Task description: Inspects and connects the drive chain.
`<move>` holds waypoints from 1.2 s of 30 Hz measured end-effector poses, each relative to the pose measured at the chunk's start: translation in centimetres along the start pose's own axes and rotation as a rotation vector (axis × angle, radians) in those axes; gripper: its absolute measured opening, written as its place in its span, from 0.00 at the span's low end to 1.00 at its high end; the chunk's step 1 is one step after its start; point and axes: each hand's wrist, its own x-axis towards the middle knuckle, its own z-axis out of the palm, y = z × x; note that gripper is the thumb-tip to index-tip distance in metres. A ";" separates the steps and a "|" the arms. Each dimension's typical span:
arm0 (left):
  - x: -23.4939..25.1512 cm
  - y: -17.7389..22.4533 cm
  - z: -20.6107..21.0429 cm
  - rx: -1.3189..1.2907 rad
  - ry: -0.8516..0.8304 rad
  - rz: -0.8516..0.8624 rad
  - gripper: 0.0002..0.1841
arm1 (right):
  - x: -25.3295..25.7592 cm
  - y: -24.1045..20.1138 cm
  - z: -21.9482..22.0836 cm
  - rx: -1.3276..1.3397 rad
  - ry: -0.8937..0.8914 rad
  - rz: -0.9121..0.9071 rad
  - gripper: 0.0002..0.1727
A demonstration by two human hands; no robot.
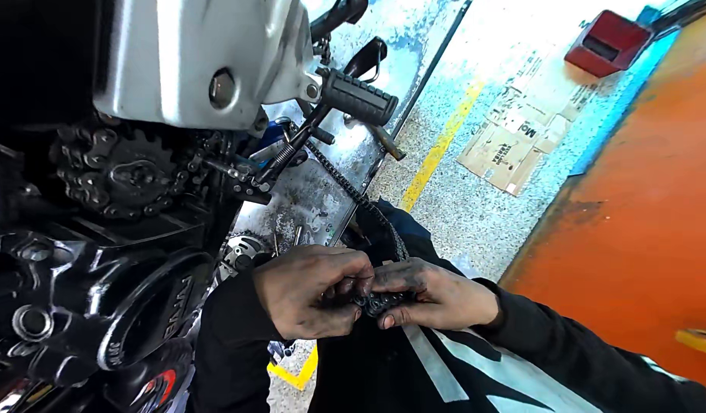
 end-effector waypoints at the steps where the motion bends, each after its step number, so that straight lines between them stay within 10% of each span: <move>1: -0.1 0.2 0.1 0.023 0.006 -0.028 0.11 | 0.0 0.0 0.0 -0.001 -0.005 0.011 0.20; 26: -1.1 0.8 1.9 0.034 -0.063 -0.303 0.04 | 0.1 0.0 0.9 -0.217 -0.147 0.079 0.21; 31: -4.3 -1.6 1.6 -0.341 0.320 -0.163 0.07 | -0.4 0.1 0.5 -0.178 -0.091 0.088 0.22; 36: -3.1 -12.4 4.4 -0.181 0.901 -0.763 0.10 | -1.2 0.4 -0.4 -0.150 -0.031 0.107 0.21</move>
